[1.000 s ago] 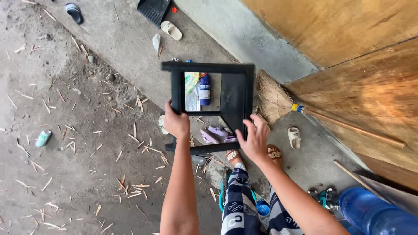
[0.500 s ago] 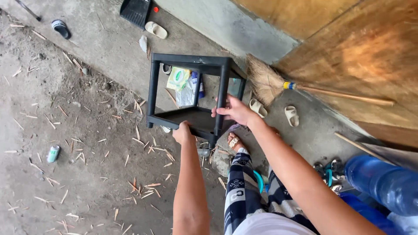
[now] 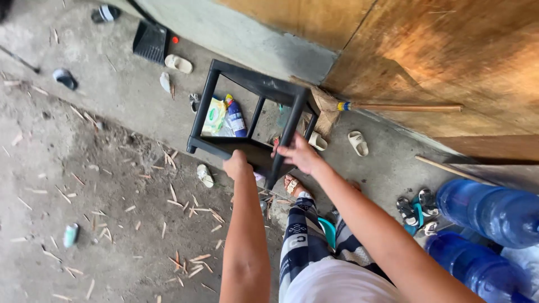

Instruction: The person sweeps the floor and organizes shoes and containers in a semi-outdoor area.

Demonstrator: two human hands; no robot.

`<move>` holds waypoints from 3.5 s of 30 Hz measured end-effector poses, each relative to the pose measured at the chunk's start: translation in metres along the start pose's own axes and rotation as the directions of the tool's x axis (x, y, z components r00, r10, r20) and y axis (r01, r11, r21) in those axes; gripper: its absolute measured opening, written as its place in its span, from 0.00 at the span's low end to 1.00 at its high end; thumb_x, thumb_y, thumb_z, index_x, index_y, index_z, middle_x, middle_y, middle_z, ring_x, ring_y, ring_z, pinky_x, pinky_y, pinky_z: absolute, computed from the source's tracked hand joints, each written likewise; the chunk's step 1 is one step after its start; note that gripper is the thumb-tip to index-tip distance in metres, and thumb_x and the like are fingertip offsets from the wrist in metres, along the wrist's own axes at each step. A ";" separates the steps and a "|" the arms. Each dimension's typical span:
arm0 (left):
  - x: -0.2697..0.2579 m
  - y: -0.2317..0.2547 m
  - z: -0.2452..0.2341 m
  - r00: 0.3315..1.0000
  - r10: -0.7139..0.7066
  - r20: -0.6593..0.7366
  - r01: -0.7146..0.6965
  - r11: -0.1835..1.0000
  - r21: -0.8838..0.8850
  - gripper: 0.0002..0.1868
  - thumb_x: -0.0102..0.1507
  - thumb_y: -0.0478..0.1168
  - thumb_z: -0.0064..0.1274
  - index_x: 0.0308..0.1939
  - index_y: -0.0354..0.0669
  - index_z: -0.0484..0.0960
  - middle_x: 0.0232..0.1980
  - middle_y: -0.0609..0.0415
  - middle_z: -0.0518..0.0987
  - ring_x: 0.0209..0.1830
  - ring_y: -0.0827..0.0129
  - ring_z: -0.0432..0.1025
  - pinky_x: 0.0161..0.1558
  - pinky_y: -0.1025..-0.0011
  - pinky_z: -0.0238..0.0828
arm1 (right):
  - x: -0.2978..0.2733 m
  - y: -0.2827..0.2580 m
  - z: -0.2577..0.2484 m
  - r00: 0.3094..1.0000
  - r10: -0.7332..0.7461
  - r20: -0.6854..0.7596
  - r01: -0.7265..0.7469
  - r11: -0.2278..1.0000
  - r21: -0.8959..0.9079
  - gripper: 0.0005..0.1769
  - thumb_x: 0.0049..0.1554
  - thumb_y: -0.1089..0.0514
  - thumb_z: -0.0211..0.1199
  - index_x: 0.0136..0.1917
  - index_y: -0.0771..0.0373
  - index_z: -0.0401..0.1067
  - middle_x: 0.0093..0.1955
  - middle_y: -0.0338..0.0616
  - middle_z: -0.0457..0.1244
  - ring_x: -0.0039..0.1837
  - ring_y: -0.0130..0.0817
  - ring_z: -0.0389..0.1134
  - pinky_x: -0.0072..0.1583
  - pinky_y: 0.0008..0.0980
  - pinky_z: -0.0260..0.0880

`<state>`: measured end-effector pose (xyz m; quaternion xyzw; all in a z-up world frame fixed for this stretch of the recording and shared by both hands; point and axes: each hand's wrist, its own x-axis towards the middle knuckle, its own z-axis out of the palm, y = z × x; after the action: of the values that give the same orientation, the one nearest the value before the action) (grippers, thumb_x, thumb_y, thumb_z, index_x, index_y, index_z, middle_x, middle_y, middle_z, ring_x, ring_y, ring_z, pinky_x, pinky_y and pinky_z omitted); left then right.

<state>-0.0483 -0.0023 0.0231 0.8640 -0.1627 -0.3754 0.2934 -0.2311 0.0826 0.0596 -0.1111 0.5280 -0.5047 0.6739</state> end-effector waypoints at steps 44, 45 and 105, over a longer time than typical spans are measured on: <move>-0.396 -0.349 0.142 0.188 -0.026 0.982 -0.364 0.927 0.094 0.38 0.63 0.53 0.62 0.72 0.40 0.70 0.60 0.39 0.79 0.60 0.52 0.75 0.57 0.59 0.69 | -0.299 0.106 -0.383 0.736 -0.246 -0.631 -0.435 0.543 -0.718 0.28 0.49 0.49 0.73 0.56 0.67 0.68 0.50 0.58 0.69 0.56 0.58 0.70 0.56 0.52 0.71; -0.418 -0.347 0.143 0.079 -0.087 0.993 -0.286 0.952 0.107 0.34 0.63 0.51 0.64 0.69 0.38 0.75 0.53 0.38 0.82 0.53 0.48 0.79 0.52 0.57 0.70 | -0.302 0.113 -0.378 0.697 -0.311 -0.647 -0.437 0.531 -0.726 0.25 0.50 0.51 0.71 0.56 0.66 0.69 0.51 0.56 0.69 0.56 0.57 0.71 0.56 0.52 0.71; -0.288 -0.182 0.069 0.639 0.350 0.685 -0.722 0.580 0.377 0.22 0.52 0.34 0.51 0.51 0.35 0.72 0.50 0.32 0.79 0.53 0.35 0.73 0.55 0.52 0.68 | -0.244 0.142 -0.502 0.774 -0.180 -0.607 -0.384 0.630 -0.676 0.21 0.49 0.44 0.69 0.49 0.61 0.80 0.51 0.53 0.72 0.57 0.51 0.72 0.59 0.44 0.71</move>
<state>-0.2802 0.2571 0.0306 0.6675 -0.6185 -0.4130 0.0361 -0.5485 0.5358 -0.1005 -0.1814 0.8882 -0.1948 0.3746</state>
